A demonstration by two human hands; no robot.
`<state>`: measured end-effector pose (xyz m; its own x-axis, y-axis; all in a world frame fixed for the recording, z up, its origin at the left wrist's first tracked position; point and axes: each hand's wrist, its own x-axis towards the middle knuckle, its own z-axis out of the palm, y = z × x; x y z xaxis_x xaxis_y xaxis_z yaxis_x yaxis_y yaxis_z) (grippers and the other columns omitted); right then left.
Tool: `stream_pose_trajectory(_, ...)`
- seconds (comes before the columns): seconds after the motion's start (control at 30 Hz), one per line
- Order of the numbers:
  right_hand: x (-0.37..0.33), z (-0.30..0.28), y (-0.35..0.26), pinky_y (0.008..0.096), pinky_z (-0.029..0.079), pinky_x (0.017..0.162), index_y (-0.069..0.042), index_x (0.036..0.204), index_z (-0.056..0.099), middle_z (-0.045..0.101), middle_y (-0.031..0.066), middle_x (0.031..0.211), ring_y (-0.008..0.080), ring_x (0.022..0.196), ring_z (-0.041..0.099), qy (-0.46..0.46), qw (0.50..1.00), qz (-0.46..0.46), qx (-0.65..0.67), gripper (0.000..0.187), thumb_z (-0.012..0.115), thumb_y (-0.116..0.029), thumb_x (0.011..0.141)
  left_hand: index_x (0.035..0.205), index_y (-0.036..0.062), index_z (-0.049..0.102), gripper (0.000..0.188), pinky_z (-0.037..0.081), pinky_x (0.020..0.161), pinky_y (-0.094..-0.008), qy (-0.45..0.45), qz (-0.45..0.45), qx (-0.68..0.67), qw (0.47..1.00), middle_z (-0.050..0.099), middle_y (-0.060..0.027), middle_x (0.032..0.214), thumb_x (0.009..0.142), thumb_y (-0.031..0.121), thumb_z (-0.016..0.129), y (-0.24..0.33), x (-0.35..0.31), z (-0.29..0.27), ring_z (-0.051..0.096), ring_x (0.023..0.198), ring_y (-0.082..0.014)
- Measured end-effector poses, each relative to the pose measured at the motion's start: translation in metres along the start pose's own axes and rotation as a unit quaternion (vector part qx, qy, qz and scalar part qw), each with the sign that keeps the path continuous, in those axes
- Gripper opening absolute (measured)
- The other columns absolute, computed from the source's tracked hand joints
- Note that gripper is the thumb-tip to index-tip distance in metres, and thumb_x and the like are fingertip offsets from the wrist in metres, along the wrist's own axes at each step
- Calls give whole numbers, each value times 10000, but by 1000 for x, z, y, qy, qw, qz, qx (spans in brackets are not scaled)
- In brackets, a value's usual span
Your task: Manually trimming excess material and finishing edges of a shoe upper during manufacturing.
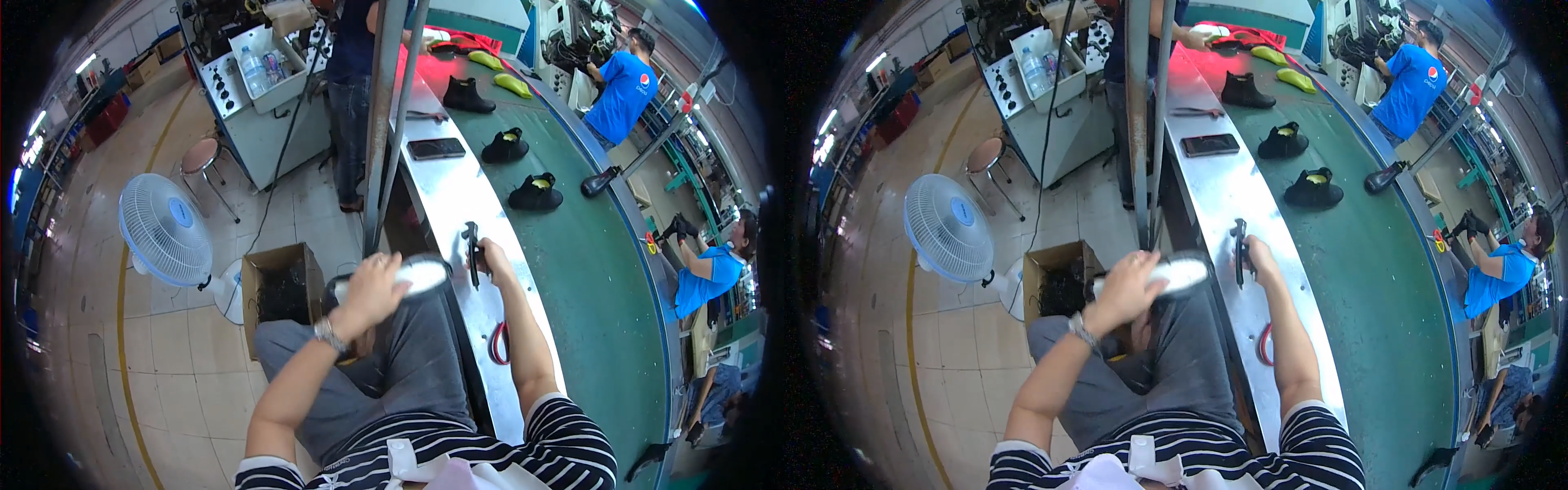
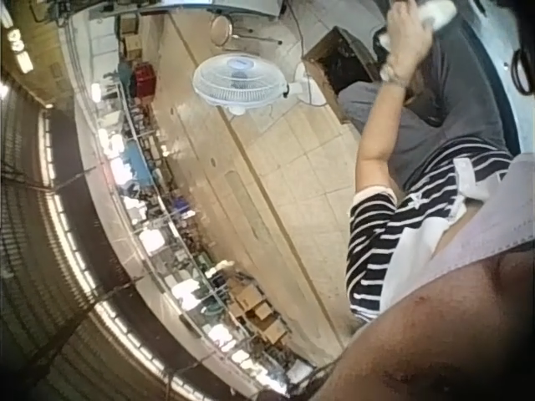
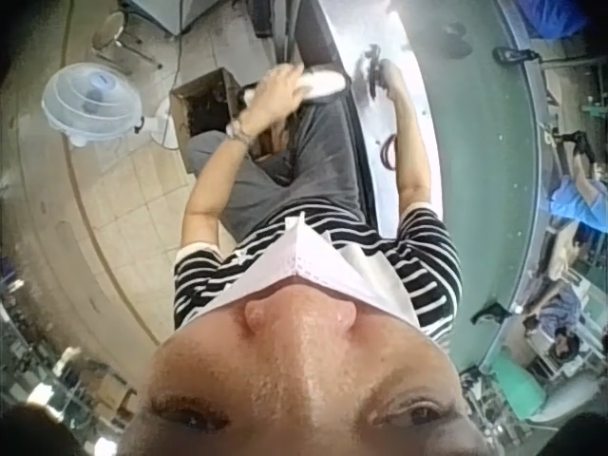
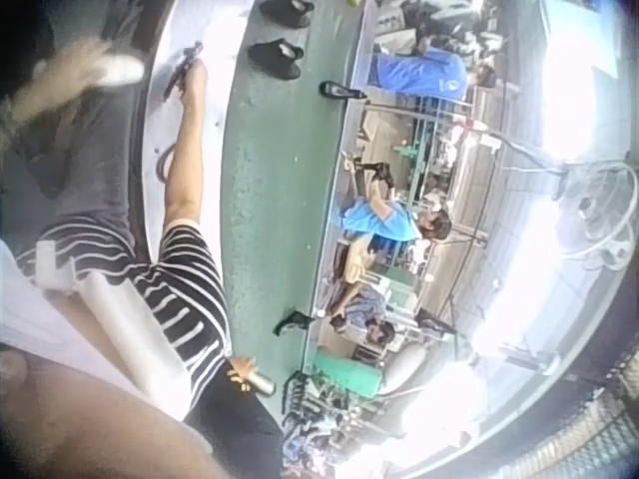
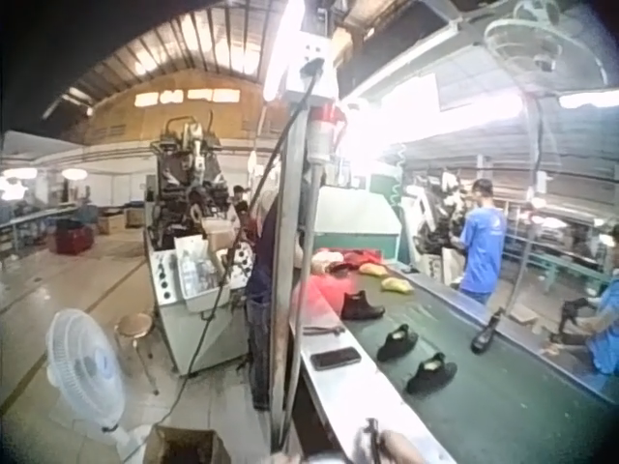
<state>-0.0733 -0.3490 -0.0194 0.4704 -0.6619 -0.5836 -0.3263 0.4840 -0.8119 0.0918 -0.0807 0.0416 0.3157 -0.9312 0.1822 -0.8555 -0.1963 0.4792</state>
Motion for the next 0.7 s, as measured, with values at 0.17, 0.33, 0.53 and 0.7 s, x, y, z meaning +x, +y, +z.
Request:
stream_pose_trajectory(0.17,-81,3,-39,256,465,794,-66,1188,578,624,23,881,119,798,603,-82,991,-92,-49,282,586,-210,946,1250,26,604,421,478,911,-406,-66,-41,-162,984,662,-204,1069,912,277,609,-51,55,-38,621,1035,-334)
stream_pose_trajectory(0.33,-126,41,-74,229,437,698,-75,1433,397,651,10,867,95,791,600,-168,950,-104,-242,492,539,-141,967,1018,4,649,256,503,766,-482,43,-52,7,998,684,-196,911,954,221,530,-45,57,4,652,854,-384)
stream_pose_trajectory(0.53,-131,74,-78,277,512,849,-79,1496,286,690,105,1035,153,960,656,-314,892,-51,-321,561,501,-88,977,981,-11,628,322,500,673,-500,82,-105,4,991,668,-217,793,949,297,541,-41,61,0,663,715,-383)
stream_pose_trajectory(0.7,-118,87,-96,307,563,825,-103,1497,260,662,114,1049,186,969,668,-362,852,31,-377,568,510,-108,987,1168,-24,590,597,497,824,-430,-113,-57,-168,978,670,-204,970,759,373,766,-17,20,-27,643,927,-351)
